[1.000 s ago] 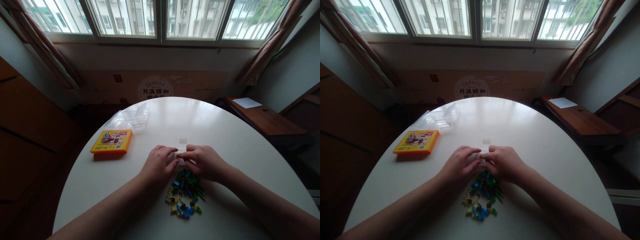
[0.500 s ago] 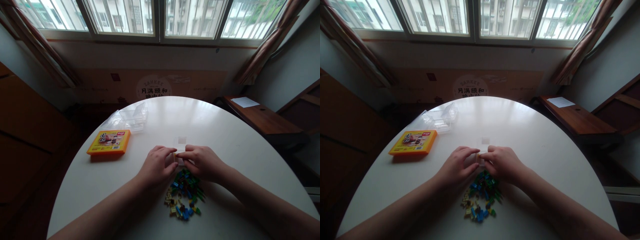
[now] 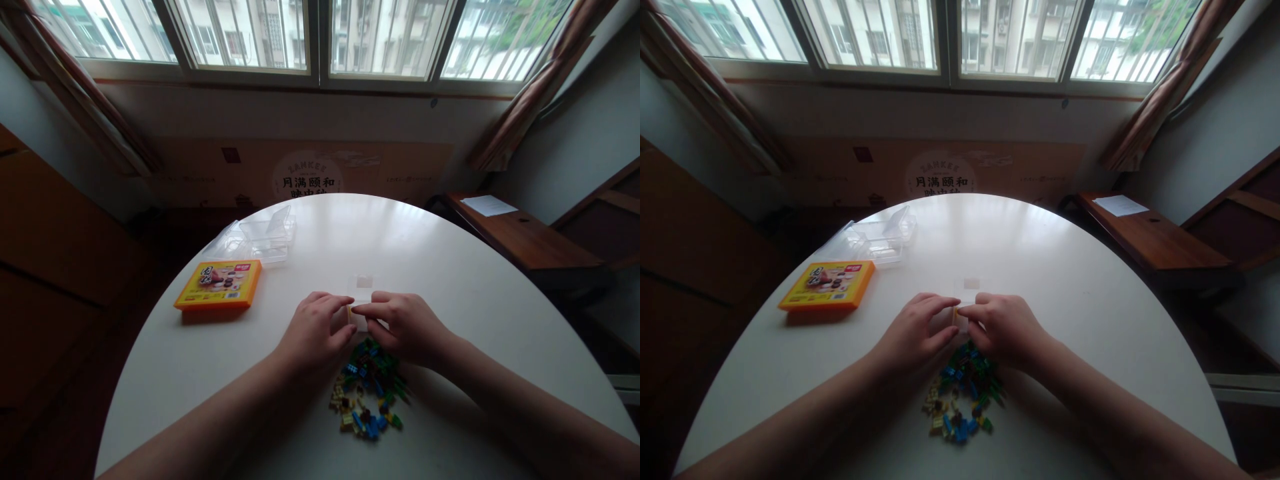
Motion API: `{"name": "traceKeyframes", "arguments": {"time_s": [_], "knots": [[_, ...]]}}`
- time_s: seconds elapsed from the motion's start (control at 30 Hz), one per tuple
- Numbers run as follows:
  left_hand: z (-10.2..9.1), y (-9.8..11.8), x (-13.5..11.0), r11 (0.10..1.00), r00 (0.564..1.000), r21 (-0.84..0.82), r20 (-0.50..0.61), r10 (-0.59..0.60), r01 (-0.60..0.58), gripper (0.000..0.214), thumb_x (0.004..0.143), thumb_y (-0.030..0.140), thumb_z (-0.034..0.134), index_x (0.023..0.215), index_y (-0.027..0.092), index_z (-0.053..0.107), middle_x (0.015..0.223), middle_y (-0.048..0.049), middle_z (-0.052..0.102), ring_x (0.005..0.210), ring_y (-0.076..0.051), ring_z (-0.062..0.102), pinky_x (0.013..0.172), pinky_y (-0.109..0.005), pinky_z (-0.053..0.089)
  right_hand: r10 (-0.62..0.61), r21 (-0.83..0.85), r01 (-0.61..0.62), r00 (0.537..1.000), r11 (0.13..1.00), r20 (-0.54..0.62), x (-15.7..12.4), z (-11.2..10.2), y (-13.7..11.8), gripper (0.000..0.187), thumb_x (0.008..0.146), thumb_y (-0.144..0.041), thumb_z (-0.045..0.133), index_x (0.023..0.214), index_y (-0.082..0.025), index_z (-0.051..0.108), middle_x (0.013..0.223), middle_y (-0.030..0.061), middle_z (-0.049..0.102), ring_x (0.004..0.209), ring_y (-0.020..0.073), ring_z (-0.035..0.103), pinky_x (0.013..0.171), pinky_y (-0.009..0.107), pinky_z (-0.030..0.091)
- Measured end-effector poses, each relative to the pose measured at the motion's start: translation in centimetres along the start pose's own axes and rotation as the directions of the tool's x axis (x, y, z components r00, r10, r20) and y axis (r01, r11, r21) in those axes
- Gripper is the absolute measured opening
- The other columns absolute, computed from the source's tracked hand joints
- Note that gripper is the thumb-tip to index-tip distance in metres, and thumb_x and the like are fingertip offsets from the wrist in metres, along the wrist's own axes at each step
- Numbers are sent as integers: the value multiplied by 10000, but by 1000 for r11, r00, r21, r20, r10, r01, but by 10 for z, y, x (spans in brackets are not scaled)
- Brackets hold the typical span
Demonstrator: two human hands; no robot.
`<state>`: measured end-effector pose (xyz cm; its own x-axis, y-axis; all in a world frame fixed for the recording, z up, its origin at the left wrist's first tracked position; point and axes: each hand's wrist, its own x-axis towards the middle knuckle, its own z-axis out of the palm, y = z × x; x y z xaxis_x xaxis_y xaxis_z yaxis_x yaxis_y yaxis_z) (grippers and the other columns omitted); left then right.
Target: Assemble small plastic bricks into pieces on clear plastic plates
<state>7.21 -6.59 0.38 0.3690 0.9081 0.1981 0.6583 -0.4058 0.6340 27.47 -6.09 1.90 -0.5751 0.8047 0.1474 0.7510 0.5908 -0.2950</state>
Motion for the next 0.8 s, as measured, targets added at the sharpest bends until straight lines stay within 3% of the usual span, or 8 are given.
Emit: {"name": "traceKeyframes", "arguments": {"time_s": [0.17,0.5,0.8], "knots": [[1,0,0,1000,1000,-2,-5,-3,3,381,740,210,702,1120,219,679,1101,-66,707,1076,-266,585,979,-436,460,-14,-5,14,1000,1000,4,0,1,0,220,861,-244,537,945,-281,737,779,-4,640,657,126,561,586,254,300],[0,1,1,1000,1000,13,7,4,-4,388,748,204,704,1135,200,676,1116,-63,708,1080,-265,580,989,-431,456,2,-29,-2,1000,1000,-8,1,3,-1,253,870,-255,515,996,-314,727,776,-6,627,647,129,547,578,267,280],[0,2,1,1000,1000,18,18,-9,8,398,754,209,703,1150,186,674,1119,-68,706,1080,-265,576,995,-437,451,48,-38,-48,999,998,4,3,4,-3,222,857,-235,502,906,-262,717,783,1,640,673,135,566,593,268,294]]}}
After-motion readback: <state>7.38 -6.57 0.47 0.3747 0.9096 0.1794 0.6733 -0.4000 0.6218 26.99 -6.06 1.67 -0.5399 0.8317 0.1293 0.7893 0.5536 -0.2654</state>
